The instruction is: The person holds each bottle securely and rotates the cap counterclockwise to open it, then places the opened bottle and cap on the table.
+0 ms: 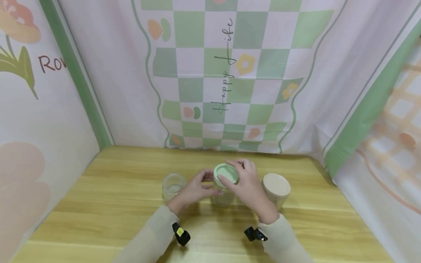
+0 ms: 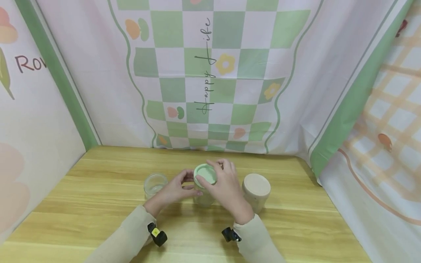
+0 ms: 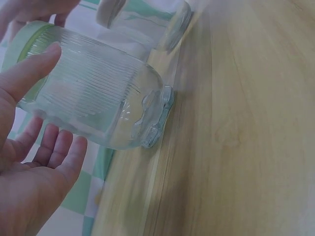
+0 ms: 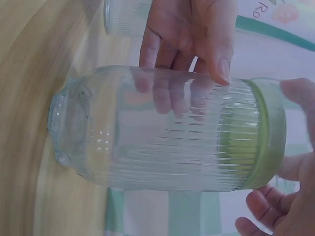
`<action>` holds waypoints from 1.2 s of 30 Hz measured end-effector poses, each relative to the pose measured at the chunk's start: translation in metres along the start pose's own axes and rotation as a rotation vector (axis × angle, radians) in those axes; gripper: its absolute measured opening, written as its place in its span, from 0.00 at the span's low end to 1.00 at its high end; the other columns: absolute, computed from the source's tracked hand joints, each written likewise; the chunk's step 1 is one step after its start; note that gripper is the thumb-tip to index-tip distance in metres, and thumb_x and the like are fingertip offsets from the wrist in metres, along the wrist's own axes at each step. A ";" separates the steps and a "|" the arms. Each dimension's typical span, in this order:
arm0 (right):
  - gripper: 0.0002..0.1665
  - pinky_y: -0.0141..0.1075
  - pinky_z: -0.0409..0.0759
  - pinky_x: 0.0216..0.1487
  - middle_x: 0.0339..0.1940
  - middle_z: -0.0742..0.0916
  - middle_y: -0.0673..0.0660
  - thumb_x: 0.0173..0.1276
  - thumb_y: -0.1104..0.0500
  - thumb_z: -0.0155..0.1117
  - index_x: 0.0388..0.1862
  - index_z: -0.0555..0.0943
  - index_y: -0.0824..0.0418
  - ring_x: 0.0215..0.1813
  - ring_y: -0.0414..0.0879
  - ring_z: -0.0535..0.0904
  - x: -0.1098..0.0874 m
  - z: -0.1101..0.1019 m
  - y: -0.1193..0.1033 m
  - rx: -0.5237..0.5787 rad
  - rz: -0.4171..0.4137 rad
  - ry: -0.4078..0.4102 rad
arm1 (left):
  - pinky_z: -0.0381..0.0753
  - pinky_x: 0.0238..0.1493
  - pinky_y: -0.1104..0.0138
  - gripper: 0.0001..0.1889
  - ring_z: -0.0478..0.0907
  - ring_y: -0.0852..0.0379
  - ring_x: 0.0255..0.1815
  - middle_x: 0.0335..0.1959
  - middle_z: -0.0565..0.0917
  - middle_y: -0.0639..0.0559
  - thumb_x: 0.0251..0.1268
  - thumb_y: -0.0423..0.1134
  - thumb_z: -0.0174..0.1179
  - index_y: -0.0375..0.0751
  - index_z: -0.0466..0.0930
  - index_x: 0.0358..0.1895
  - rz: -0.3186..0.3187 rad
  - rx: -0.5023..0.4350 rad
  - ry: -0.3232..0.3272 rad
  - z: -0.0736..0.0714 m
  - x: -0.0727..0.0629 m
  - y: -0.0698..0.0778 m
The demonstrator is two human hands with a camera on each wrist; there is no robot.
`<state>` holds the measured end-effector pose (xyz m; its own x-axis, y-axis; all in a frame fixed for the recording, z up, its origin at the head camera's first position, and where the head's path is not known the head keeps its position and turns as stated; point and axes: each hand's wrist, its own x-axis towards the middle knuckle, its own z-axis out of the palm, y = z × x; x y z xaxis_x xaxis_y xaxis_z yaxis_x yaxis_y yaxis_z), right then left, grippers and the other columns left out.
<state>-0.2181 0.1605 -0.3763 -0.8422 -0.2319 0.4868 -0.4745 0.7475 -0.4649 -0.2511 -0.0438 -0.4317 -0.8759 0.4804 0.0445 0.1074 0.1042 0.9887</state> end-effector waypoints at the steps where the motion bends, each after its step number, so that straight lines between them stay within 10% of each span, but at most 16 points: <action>1: 0.38 0.47 0.77 0.45 0.56 0.75 0.59 0.64 0.36 0.70 0.65 0.79 0.58 0.57 0.54 0.68 -0.001 0.000 -0.001 -0.017 0.009 0.005 | 0.77 0.63 0.56 0.36 0.69 0.48 0.65 0.61 0.73 0.52 0.55 0.48 0.77 0.48 0.69 0.66 -0.003 -0.001 0.000 0.000 0.000 0.000; 17: 0.38 0.42 0.75 0.42 0.55 0.78 0.63 0.60 0.40 0.75 0.59 0.81 0.67 0.51 0.55 0.70 -0.005 0.012 0.001 -0.094 -0.093 0.093 | 0.71 0.68 0.56 0.38 0.67 0.50 0.66 0.62 0.72 0.52 0.55 0.47 0.77 0.45 0.68 0.67 0.013 0.018 0.009 0.000 0.001 0.000; 36: 0.39 0.45 0.77 0.46 0.61 0.75 0.59 0.59 0.42 0.77 0.64 0.80 0.61 0.58 0.54 0.67 -0.004 0.007 0.006 0.059 0.014 -0.005 | 0.71 0.69 0.56 0.37 0.67 0.51 0.66 0.63 0.71 0.53 0.55 0.49 0.77 0.47 0.68 0.66 -0.001 0.019 -0.006 0.000 0.001 0.000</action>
<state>-0.2195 0.1613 -0.3858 -0.8502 -0.2247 0.4761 -0.4765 0.7130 -0.5144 -0.2518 -0.0432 -0.4320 -0.8734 0.4853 0.0422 0.1153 0.1219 0.9858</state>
